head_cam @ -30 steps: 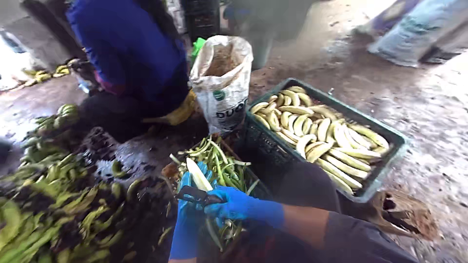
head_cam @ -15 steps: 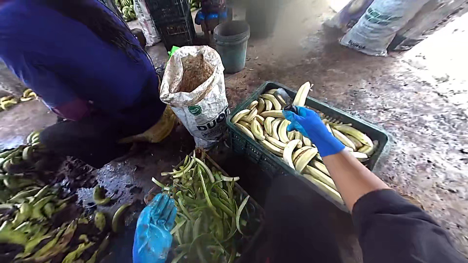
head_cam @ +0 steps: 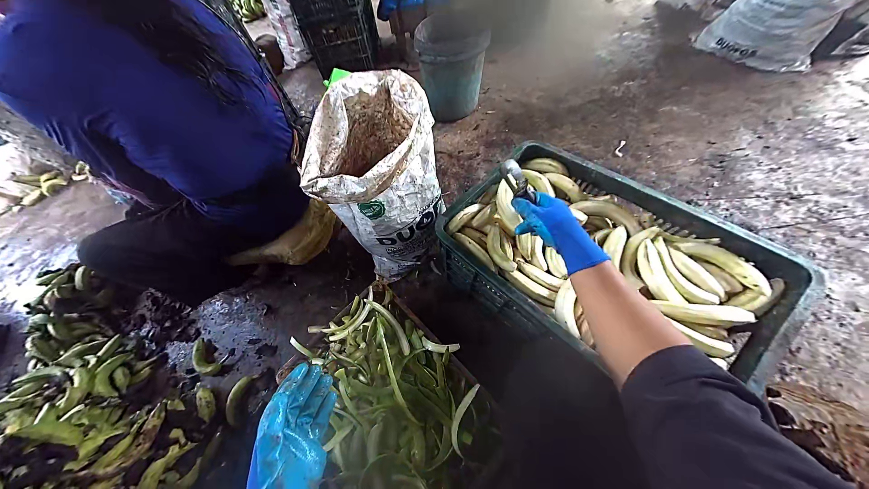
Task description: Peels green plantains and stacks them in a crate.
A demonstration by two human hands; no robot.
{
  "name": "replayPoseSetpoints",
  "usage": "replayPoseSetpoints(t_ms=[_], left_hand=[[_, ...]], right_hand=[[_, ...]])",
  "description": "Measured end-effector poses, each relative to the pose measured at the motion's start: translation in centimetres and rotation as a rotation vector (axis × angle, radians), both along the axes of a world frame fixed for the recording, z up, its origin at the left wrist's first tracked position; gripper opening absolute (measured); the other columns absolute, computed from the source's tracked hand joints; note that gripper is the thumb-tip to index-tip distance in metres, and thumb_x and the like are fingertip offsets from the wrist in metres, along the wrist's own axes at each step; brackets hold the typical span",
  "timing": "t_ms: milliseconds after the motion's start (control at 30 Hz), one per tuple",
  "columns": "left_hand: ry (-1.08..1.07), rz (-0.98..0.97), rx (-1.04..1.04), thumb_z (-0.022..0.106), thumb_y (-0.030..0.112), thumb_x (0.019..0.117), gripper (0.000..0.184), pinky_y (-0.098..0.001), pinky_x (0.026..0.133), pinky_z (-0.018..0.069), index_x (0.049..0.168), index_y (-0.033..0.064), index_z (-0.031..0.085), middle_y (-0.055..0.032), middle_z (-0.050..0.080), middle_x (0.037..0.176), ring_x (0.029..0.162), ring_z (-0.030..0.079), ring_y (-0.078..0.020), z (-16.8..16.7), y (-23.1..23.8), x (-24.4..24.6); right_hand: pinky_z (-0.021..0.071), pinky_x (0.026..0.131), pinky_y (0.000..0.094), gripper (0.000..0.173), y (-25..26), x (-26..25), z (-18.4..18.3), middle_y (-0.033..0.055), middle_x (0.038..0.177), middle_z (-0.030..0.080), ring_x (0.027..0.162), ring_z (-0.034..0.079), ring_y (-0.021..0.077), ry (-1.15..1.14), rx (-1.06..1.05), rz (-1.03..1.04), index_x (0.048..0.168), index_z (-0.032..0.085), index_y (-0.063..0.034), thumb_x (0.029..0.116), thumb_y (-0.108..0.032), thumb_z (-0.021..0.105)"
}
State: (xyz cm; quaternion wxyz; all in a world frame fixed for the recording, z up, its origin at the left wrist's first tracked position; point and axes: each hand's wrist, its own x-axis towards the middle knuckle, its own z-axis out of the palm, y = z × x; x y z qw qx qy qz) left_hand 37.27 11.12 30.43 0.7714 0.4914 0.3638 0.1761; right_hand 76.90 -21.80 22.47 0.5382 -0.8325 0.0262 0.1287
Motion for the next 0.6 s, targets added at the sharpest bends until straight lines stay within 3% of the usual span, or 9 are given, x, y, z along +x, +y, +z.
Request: replayPoseSetpoints(t_ms=[67, 167, 233, 267, 333, 400, 467, 533, 600], left_hand=[[0.015, -0.045, 0.031, 0.026, 0.025, 0.1100, 0.041, -0.0386, 0.094, 0.0567, 0.141, 0.0089, 0.048, -0.0083, 0.065, 0.131, 0.114, 0.067, -0.0208, 0.5, -1.1, 1.2], [0.019, -0.172, 0.092, 0.035, 0.025, 0.1088, 0.049, -0.0441, 0.094, 0.0560, 0.155, 0.0117, 0.030, -0.0107, 0.052, 0.147, 0.121, 0.062, -0.0244, 0.3, -5.1, 4.2], [-0.073, -0.262, 0.063, 0.058, 0.039, 0.1003, 0.077, -0.0498, 0.092, 0.0565, 0.161, 0.0200, 0.014, -0.0094, 0.042, 0.155, 0.127, 0.057, -0.0269, -1.4, -7.9, 5.7], [-0.165, -0.290, -0.022, 0.070, 0.043, 0.0922, 0.090, -0.0491, 0.091, 0.0574, 0.160, 0.0236, 0.014, -0.0069, 0.045, 0.153, 0.126, 0.059, -0.0265, -2.3, -9.1, 5.8], [-0.278, -0.228, -0.244, 0.064, 0.020, 0.0962, 0.061, -0.0454, 0.083, 0.0612, 0.149, 0.0179, 0.034, -0.0115, 0.065, 0.129, 0.107, 0.070, -0.0284, -3.2, -10.3, 5.7], [-0.165, -0.141, -0.243, 0.040, 0.006, 0.0990, 0.041, -0.0449, 0.077, 0.0627, 0.140, 0.0073, 0.044, -0.0148, 0.071, 0.103, 0.089, 0.073, -0.0289, -3.2, -10.0, 5.8], [-0.147, -0.161, -0.214, 0.035, 0.005, 0.1004, 0.041, -0.0451, 0.076, 0.0629, 0.140, 0.0074, 0.040, -0.0138, 0.069, 0.099, 0.087, 0.073, -0.0284, -3.1, -8.7, 5.6], [-0.219, -0.196, -0.289, 0.039, 0.012, 0.1010, 0.041, -0.0431, 0.072, 0.0634, 0.142, 0.0119, 0.042, -0.0133, 0.070, 0.101, 0.087, 0.073, -0.0282, -2.5, -7.9, 5.4], [-0.225, -0.213, -0.286, 0.044, 0.014, 0.1000, 0.046, -0.0390, 0.068, 0.0632, 0.145, 0.0126, 0.036, -0.0142, 0.068, 0.109, 0.085, 0.073, -0.0264, -2.2, -7.5, 5.1]], right_hand=[[0.0576, 0.074, 0.0486, 0.047, 0.6, -1.3, 1.7, 0.0165, 0.107, 0.068, 0.078, 0.069, 0.0269, -0.028, 0.132, -0.011, 0.134, 0.056, -0.0059, 0.1048, -0.043, 0.055], [0.0606, 0.071, 0.0439, 0.046, 4.6, -7.1, 5.2, 0.0168, 0.113, 0.067, 0.079, 0.069, 0.0234, -0.132, 0.255, 0.321, 0.143, 0.046, -0.0043, 0.1024, -0.022, 0.055], [0.0564, 0.092, 0.0474, 0.056, 8.0, -13.1, 7.2, 0.0168, 0.126, 0.064, 0.108, 0.066, 0.0254, -0.211, 0.156, 0.700, 0.140, 0.051, -0.0026, 0.0916, -0.024, 0.067], [0.0437, 0.111, 0.0513, 0.064, 8.8, -15.6, 8.1, 0.0195, 0.147, 0.052, 0.136, 0.051, 0.0301, -0.239, 0.111, 0.926, 0.148, 0.048, -0.0028, 0.0940, -0.031, 0.069], [0.0334, 0.119, 0.0521, 0.062, 8.7, -17.1, 9.6, 0.0214, 0.157, 0.042, 0.148, 0.036, 0.0339, -0.375, 0.101, 1.166, 0.150, 0.048, -0.0046, 0.0991, -0.036, 0.063], [0.0411, 0.115, 0.0462, 0.042, 7.6, -13.6, 9.4, 0.0148, 0.142, 0.059, 0.136, 0.052, 0.0267, -0.535, 0.126, 0.995, 0.135, 0.064, -0.0062, 0.0994, -0.026, 0.058], [0.0487, 0.106, 0.0498, 0.036, 5.6, -7.7, 7.1, 0.0161, 0.137, 0.061, 0.126, 0.059, 0.0293, -0.565, -0.057, 0.618, 0.130, 0.066, -0.0065, 0.0990, -0.022, 0.058], [0.0483, 0.100, 0.0626, 0.052, 3.7, -2.4, 3.9, 0.0242, 0.146, 0.051, 0.128, 0.056, 0.0429, -0.420, -0.327, 0.259, 0.144, 0.055, -0.0088, 0.0987, -0.034, 0.063], [0.0467, 0.095, 0.0701, 0.075, 3.0, 0.8, 0.6, 0.0288, 0.152, 0.042, 0.127, 0.053, 0.0513, -0.251, -0.512, 0.098, 0.158, 0.038, -0.0126, 0.0961, -0.046, 0.065]])
